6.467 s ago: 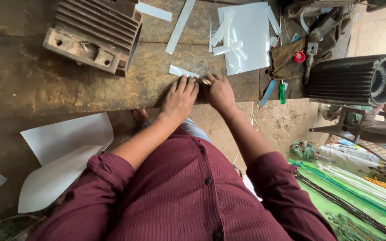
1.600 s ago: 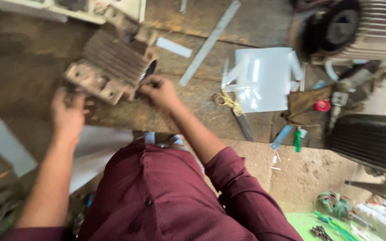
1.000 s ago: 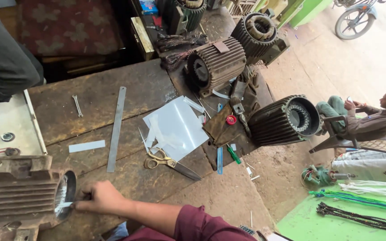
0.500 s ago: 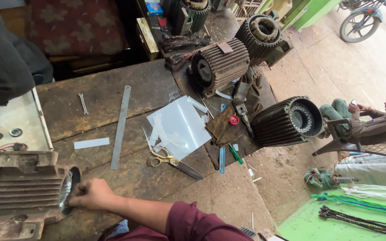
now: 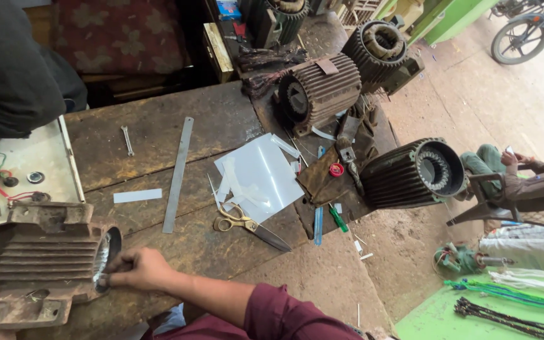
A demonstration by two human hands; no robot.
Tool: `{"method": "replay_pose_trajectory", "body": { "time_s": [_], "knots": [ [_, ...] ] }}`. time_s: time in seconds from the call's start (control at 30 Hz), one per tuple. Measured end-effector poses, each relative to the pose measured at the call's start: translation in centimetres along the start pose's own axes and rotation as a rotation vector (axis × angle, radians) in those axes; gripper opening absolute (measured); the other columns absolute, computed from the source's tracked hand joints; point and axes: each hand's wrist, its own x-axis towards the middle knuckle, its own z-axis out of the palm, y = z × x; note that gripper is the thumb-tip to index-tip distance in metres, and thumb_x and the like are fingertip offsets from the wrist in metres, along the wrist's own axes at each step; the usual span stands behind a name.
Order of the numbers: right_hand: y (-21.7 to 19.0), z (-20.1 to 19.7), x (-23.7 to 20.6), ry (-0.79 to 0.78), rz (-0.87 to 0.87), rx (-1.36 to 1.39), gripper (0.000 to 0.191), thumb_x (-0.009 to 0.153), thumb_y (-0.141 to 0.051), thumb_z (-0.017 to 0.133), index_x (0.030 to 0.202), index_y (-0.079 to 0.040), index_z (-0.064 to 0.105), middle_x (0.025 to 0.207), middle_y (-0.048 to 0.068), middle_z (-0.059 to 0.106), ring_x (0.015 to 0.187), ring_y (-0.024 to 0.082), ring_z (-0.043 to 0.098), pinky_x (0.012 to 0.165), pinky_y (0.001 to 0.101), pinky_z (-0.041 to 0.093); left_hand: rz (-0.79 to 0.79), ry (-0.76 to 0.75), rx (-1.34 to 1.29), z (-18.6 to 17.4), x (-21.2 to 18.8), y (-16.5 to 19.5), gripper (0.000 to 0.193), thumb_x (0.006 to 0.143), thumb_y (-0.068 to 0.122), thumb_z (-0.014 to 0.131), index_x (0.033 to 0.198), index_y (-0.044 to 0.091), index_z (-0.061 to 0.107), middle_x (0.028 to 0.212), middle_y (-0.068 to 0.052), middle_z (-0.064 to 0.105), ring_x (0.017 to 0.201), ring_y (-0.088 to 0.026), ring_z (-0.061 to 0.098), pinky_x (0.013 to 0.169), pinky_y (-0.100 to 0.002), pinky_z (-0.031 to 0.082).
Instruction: The person cuts small rectangular pieces of white insulating material using scissors and inserts them into the slots of a motor housing. The person repeatedly cuts, folds, and places the pieces into the housing's grooves.
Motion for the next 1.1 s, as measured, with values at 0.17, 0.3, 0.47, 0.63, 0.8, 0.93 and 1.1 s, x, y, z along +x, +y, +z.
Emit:
{"method": "replay_pose_trajectory", "body": {
  "time_s": [0.17,0.3,0.47,0.63,0.8,0.93,1.1],
  "knots": [
    [0.4,0.9,-0.3,0.051,0.03,0.074,0.022,0.089,-0.026,0.081,0.096,-0.005,0.079,0.089,0.008,0.078,0.083,0.014,0.074,0.079,0.0306,0.06,0.021,0.005,0.004,0.0,0.1,-0.3,0.023,0.119,0.023,0.055,0.122,0.003,0.064,0.123,-0.01,0.065,0.122,-0.024,0.062,0.105,-0.038,0.049],
    [0.5,0.9,-1.4,0.067,0.018,0.044,0.023,0.092,-0.024,0.079,0.107,-0.008,0.079,0.093,0.008,0.074,0.084,0.019,0.072,0.078,0.0339,0.058,0.048,-0.004,0.018,0.2,0.2,-0.4,0.023,0.119,0.023,0.055,0.121,0.003,0.065,0.122,-0.011,0.065,0.122,-0.025,0.062,0.106,-0.039,0.049],
    [1.3,2.3,-4.5,0.163,-0.127,-0.013,0.032,0.095,-0.01,0.063,0.125,-0.012,0.076,0.115,0.012,0.069,0.106,0.03,0.068,0.098,0.037,0.055,0.073,0.004,0.027,0.1,0.3,-0.1,0.024,0.119,0.023,0.054,0.119,0.003,0.065,0.121,-0.011,0.065,0.121,-0.026,0.062,0.106,-0.039,0.049],
    [2.2,3.8,-5.2,0.125,-0.277,-0.135,0.04,0.093,-0.007,0.057,0.131,-0.01,0.069,0.13,0.015,0.065,0.126,0.032,0.061,0.116,0.0408,0.048,0.096,0.001,0.042,0.4,0.1,0.2,0.024,0.119,0.023,0.054,0.117,0.003,0.066,0.12,-0.011,0.066,0.121,-0.027,0.063,0.106,-0.04,0.049],
    [1.4,1.9,-5.1,0.001,-0.195,-0.151,0.051,0.091,-0.011,0.059,0.141,-0.01,0.067,0.129,0.019,0.063,0.123,0.036,0.06,0.109,0.0429,0.049,0.117,0.002,0.055,0.7,-0.1,0.8,0.025,0.119,0.024,0.053,0.116,0.003,0.067,0.119,-0.012,0.066,0.121,-0.027,0.063,0.106,-0.04,0.049],
    [0.0,1.3,-5.7,-0.028,-0.126,-0.131,0.053,0.096,-0.017,0.06,0.149,-0.011,0.061,0.124,0.02,0.062,0.119,0.037,0.061,0.105,0.0432,0.051,0.147,-0.002,0.065,1.0,-0.3,1.6,0.026,0.119,0.024,0.053,0.114,0.002,0.067,0.118,-0.012,0.066,0.121,-0.028,0.063,0.106,-0.041,0.049],
    [-0.4,1.3,-5.6,0.025,-0.353,-0.188,0.048,0.097,-0.02,0.06,0.144,-0.012,0.059,0.135,0.019,0.058,0.126,0.035,0.058,0.116,0.0411,0.049,0.176,0.005,0.093,1.6,-1.1,2.4,0.027,0.119,0.024,0.052,0.113,0.002,0.068,0.117,-0.012,0.066,0.121,-0.029,0.064,0.107,-0.041,0.049]
  ]
}}
